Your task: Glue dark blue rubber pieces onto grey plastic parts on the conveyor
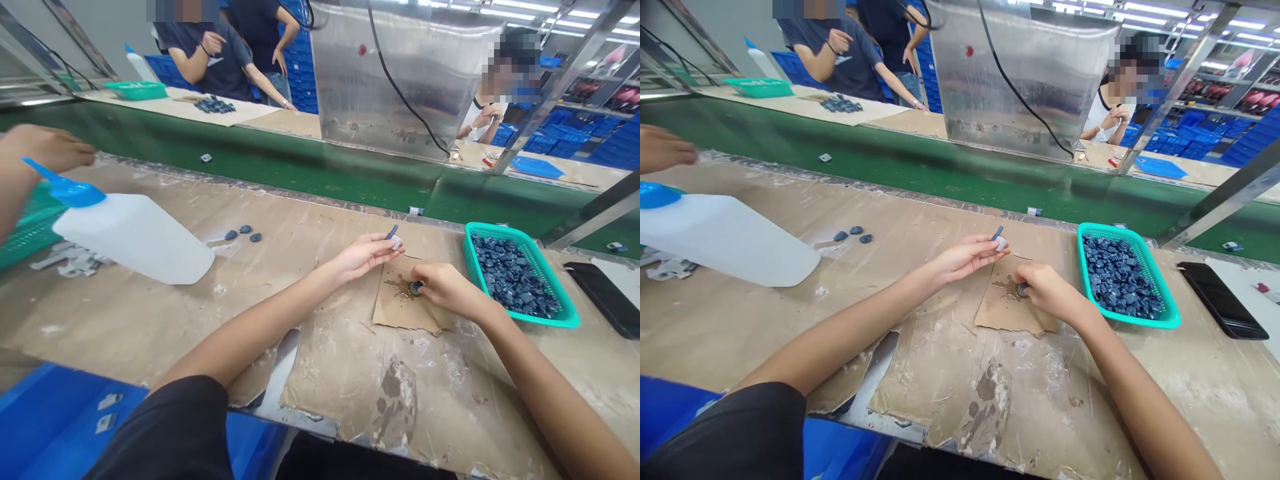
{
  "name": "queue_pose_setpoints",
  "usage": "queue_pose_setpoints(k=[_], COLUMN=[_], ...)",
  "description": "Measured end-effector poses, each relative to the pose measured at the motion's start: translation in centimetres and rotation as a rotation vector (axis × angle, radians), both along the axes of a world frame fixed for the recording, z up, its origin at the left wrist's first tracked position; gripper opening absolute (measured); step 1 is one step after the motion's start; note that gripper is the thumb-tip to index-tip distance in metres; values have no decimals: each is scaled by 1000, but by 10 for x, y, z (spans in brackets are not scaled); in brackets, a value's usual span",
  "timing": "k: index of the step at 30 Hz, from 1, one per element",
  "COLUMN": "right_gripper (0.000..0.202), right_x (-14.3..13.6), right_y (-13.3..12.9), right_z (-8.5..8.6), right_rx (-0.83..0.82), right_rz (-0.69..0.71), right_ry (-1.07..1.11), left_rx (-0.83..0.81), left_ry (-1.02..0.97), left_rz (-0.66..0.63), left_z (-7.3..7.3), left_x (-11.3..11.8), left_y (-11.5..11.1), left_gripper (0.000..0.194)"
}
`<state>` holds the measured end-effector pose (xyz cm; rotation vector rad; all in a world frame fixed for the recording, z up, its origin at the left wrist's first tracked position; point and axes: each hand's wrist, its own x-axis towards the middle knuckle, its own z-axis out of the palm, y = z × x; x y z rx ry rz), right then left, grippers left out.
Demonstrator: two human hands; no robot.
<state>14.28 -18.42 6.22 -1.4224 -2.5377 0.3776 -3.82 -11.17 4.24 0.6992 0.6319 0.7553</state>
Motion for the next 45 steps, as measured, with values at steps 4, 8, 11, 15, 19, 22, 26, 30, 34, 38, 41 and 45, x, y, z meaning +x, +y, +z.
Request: queue_pose_setpoints(k=[4,8,11,15,19,22,26,30,34,38,41,45], right_gripper=[16,20,39,46,49,53,56,49,43,44,43,24], right_x=[5,15,17,13,10,8,2,-7,-12,-13,-11,-9], right_y=[1,4,6,7,6,5,1,-4,-4,-3,-6,-11], right_z=[7,18,19,14,10,13,18,19,14,17,23,22], right_rx=[-67,-184,-194,-229,-268,-270,-218,-128,-90,2,278,557], right_rz=[-91,-285,-385,-409,-417,-435,-445,-463,-441,-283,-193,-176], right_ry=[113,631,965,1090,1102,1075,997,960,998,897,424,-147], left_rx=[45,121,241,337,348,358,365,404,429,375,373,414], left_ry=[-3,40,82,133,163,158,159,107,61,53,79,116], left_rz=[-41,-103,-173,-214,-215,-219,-212,-113,-6,22,-6,-47], left_z=[-5,-8,-6,0,4,6,7,5,5,8,13,18], left_x=[3,5,7,8,9,8,8,10,14,18,17,12], left_y=[-2,-6,-14,-23,-27,-28,-30,-33,-36,-37,-38,-44], left_gripper=[10,11,20,21,20,21,25,20,17,21,22,18])
